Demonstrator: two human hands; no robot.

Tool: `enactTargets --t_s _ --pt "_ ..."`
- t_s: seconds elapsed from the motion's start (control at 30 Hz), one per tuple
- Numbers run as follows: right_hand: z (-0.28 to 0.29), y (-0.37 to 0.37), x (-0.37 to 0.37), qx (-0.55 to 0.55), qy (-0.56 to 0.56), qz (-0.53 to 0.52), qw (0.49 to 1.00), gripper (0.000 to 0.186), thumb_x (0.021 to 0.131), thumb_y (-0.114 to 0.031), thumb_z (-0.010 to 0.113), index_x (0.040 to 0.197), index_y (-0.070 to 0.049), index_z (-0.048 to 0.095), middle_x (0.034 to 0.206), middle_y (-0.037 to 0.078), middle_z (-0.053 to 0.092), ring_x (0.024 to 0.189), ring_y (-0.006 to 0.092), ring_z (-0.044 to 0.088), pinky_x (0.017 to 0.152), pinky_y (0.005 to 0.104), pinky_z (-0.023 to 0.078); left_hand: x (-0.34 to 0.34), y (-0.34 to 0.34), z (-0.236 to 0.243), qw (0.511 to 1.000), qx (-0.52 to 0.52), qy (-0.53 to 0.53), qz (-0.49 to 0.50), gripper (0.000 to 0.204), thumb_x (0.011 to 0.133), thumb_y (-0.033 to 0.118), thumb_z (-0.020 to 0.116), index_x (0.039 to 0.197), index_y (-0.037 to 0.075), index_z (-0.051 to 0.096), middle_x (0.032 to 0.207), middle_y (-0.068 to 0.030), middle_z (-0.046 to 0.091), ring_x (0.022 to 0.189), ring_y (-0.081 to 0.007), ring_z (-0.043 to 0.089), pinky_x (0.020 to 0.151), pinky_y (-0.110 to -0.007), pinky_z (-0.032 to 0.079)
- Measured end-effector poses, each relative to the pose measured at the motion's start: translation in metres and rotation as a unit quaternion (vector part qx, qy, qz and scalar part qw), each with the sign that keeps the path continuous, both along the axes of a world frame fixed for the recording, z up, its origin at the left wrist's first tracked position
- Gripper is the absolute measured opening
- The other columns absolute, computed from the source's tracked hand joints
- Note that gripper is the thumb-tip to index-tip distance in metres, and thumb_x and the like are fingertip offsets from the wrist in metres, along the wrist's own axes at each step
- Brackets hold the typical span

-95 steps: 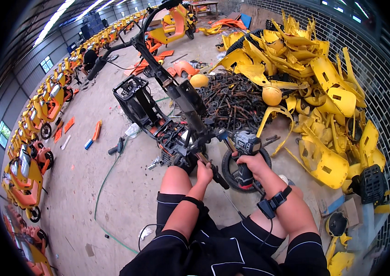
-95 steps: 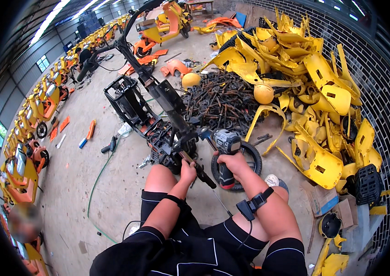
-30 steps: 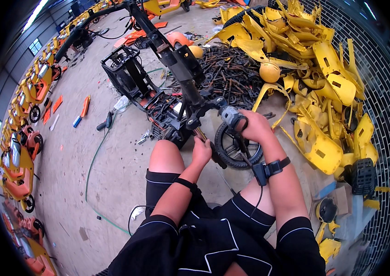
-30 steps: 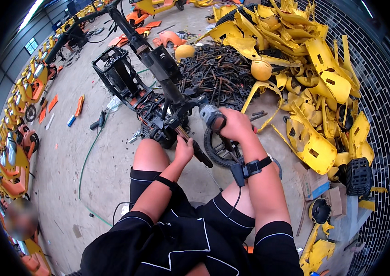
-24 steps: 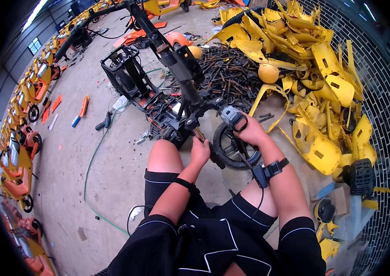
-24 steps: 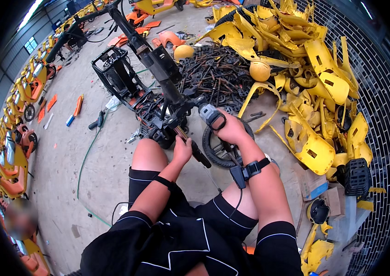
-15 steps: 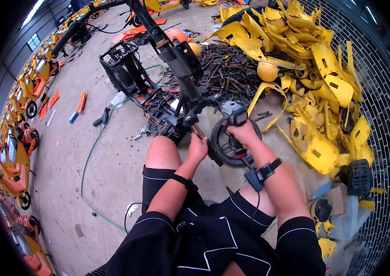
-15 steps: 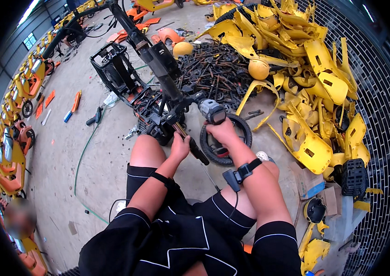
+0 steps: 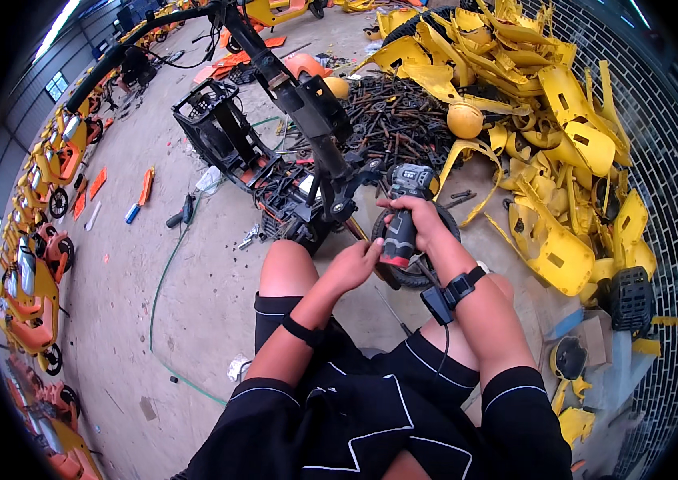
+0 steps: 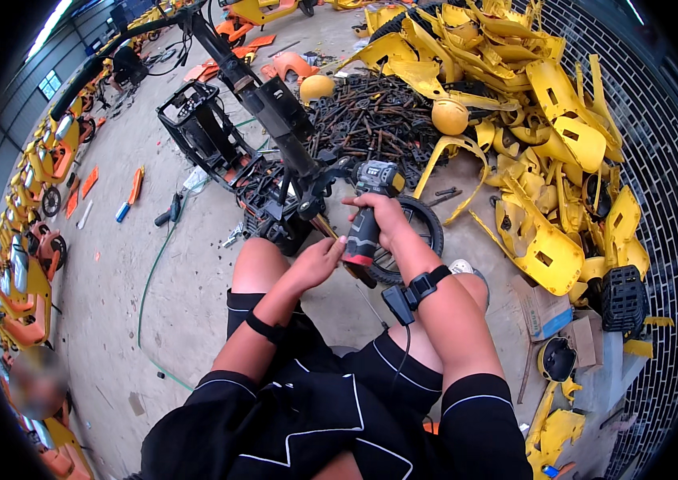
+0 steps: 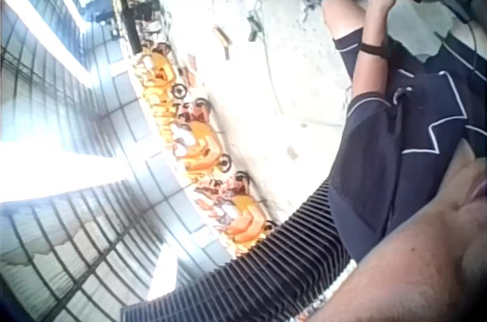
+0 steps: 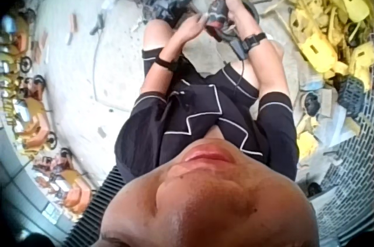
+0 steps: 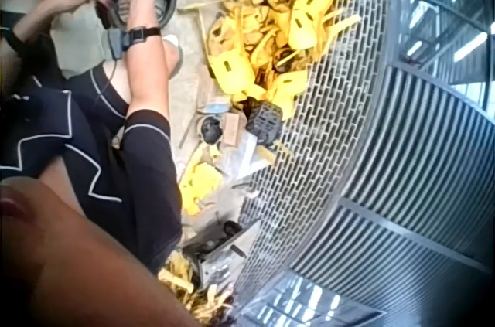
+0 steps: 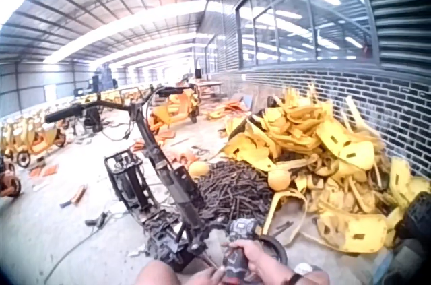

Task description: The person uses a power drill to tighten or loosen bolts on the front fork and wheel assembly of a scooter while sitting on the floor of a warehouse.

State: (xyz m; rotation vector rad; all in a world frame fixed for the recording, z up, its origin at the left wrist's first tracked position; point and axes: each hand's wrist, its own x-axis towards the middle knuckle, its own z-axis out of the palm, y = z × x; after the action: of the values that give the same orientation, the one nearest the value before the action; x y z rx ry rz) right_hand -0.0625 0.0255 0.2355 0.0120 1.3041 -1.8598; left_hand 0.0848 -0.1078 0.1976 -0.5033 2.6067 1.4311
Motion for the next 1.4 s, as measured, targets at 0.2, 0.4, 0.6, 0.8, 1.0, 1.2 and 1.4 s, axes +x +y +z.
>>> enactTargets --t_s 0.2,0.4,0.6,0.8,1.0,1.2,1.4 --pt "0.016 0.009 -0.020 -0.033 -0.057 0.055 0.996 0.042 0.082 -0.011 0.056 0.119 0.008 0.059 0.106 0.011 0.069 0.070 0.0141 0.063 0.069 0.0306 0.058 -0.023 0.028 0.013 0.833 0.551 0.022 0.041 0.043 0.100 0.030 0.052 0.128 -0.002 0.047 0.112 -0.0115 0.062 0.104 -0.0218 0.063 0.087 -0.038 0.052" --pt "0.011 0.013 -0.030 -0.066 -0.086 0.069 0.992 0.036 0.083 -0.011 0.059 0.114 0.007 0.061 0.094 0.011 0.068 0.070 0.0144 0.063 0.069 0.0303 0.057 -0.049 0.043 0.043 0.783 0.617 -0.060 0.051 0.043 0.096 0.033 0.060 0.122 0.001 0.048 0.102 -0.0141 0.066 0.090 -0.0259 0.068 0.081 -0.043 0.058" --pt "0.014 0.012 -0.040 -0.025 -0.070 0.028 0.997 0.022 0.085 -0.018 0.064 0.098 0.000 0.066 0.073 0.006 0.063 0.063 0.0177 0.061 0.062 0.0305 0.054 -0.075 0.067 0.049 0.778 0.610 -0.075 0.133 0.046 0.090 0.040 0.068 0.115 0.005 0.050 0.083 -0.0109 0.065 0.067 -0.0224 0.067 0.058 -0.039 0.060" --pt "0.006 0.009 -0.039 -0.032 -0.080 0.024 0.996 0.017 0.084 -0.012 0.064 0.095 0.002 0.065 0.073 0.007 0.063 0.063 0.0160 0.060 0.061 0.0296 0.053 -0.067 0.071 0.063 0.824 0.543 -0.042 0.159 0.055 0.093 0.055 0.058 0.110 0.003 0.054 0.076 -0.0102 0.064 0.060 -0.0216 0.067 0.052 -0.035 0.059" --pt "0.005 0.007 -0.037 -0.050 -0.087 0.034 0.994 0.013 0.084 -0.011 0.063 0.088 0.001 0.063 0.072 0.008 0.062 0.063 0.0174 0.060 0.061 0.0319 0.053 -0.067 0.067 0.060 0.835 0.527 -0.037 0.151 0.060 0.093 0.060 0.055 0.104 0.000 0.056 0.073 -0.0103 0.064 0.056 -0.0221 0.067 0.049 -0.034 0.058" --pt "0.005 0.006 -0.031 0.019 -0.003 0.039 0.999 0.011 0.083 -0.013 0.063 0.083 -0.002 0.063 0.069 0.007 0.062 0.060 0.0171 0.060 0.061 0.0307 0.053 -0.065 0.075 0.030 0.819 0.554 0.025 0.146 0.057 0.094 0.061 0.052 0.102 0.005 0.055 0.075 -0.0092 0.065 0.057 -0.0212 0.066 0.049 -0.034 0.057" --pt "0.016 0.018 -0.022 0.119 0.232 0.094 0.961 0.013 0.074 -0.007 0.070 0.083 0.001 0.068 0.071 0.007 0.066 0.060 0.0159 0.062 0.058 0.0302 0.051 -0.073 0.110 -0.031 0.779 0.593 0.159 0.131 0.077 0.086 0.074 0.052 0.127 0.009 0.049 0.106 -0.0076 0.064 0.092 -0.0212 0.066 0.081 -0.044 0.056"
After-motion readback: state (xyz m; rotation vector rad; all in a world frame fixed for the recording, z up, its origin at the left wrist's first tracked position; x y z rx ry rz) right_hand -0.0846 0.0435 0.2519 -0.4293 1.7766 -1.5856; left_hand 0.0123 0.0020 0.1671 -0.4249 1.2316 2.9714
